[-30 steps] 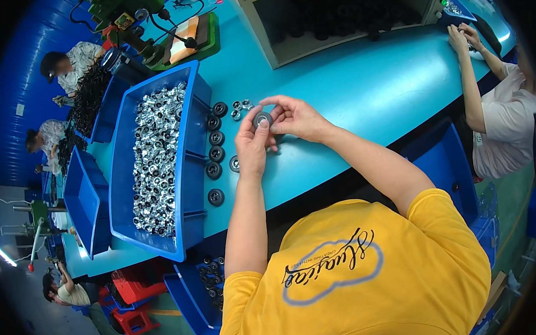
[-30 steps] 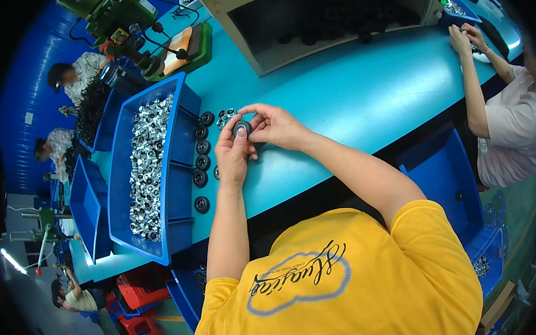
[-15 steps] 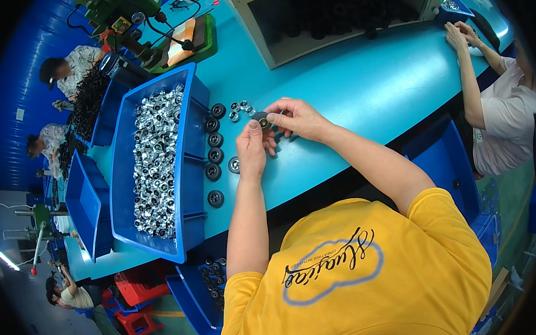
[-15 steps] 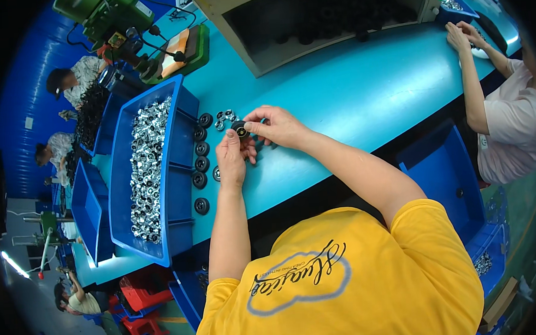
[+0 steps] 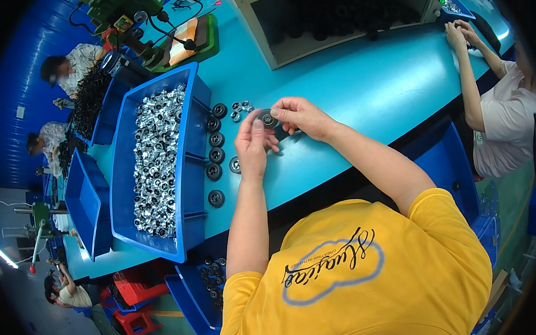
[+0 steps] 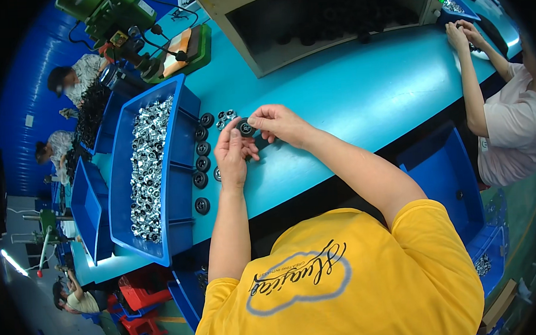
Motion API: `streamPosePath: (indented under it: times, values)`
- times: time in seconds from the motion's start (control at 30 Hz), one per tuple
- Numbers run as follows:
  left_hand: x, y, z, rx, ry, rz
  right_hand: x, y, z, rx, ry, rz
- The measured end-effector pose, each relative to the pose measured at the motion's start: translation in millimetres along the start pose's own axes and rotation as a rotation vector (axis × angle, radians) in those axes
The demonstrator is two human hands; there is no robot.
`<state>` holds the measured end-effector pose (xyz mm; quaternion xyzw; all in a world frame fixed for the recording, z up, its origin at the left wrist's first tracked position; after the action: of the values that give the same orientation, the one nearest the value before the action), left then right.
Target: The person is manually assembling small wheels by inserting metal bearings into them at a factory workbench.
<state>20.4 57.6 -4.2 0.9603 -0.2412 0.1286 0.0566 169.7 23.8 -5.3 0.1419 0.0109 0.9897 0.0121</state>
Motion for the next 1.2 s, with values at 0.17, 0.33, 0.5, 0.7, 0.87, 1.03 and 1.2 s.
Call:
streamPosePath:
  times: [0.17, 0.33, 0.5, 0.7, 0.87, 1.03, 1.2]
  values:
    - [3.6, 1.7, -3.2, 0.014, -0.047, -0.023, 3.4, 2.3, 5.0, -0.025, 0.059, 0.036]
    - [-6.6, 0.5, 1.9, 0.002, -0.111, -0.021, 3.9, 2.3, 4.8, -0.050, 0.096, 0.022]
    - [7.2, 1.3, -5.3, 0.075, -0.089, 0.033, 1.9, 2.6, 3.9, -0.027, -0.017, 0.008]
    - [11.7, 4.3, -7.4, 0.070, -0.149, 0.027, 3.4, 2.9, 4.4, -0.029, -0.077, -0.006]
    - [13.1, 5.7, -7.3, 0.091, -0.244, 0.012, 0.0, 1.4, 4.2, -0.074, -0.143, 0.029]
    - [13.4, 6.9, -8.4, 0.115, -0.396, -0.015, -5.5, -0.8, 4.0, -0.111, -0.066, 0.021]
    - [10.9, 6.8, -10.9, 0.190, -0.403, -0.032, 2.2, 0.6, 11.7, -0.090, -0.021, -0.007]
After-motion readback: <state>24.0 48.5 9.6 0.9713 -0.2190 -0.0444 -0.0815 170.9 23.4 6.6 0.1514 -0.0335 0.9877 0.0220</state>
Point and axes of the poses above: each hand's wrist, its own y-axis away from the middle knuckle, its own x-axis out of the palm, z = x × y, the point moved 6 cm from there along -y, towards the middle knuckle, and after that the axes turned 6 degrees about -x, right-handed, at the moved point
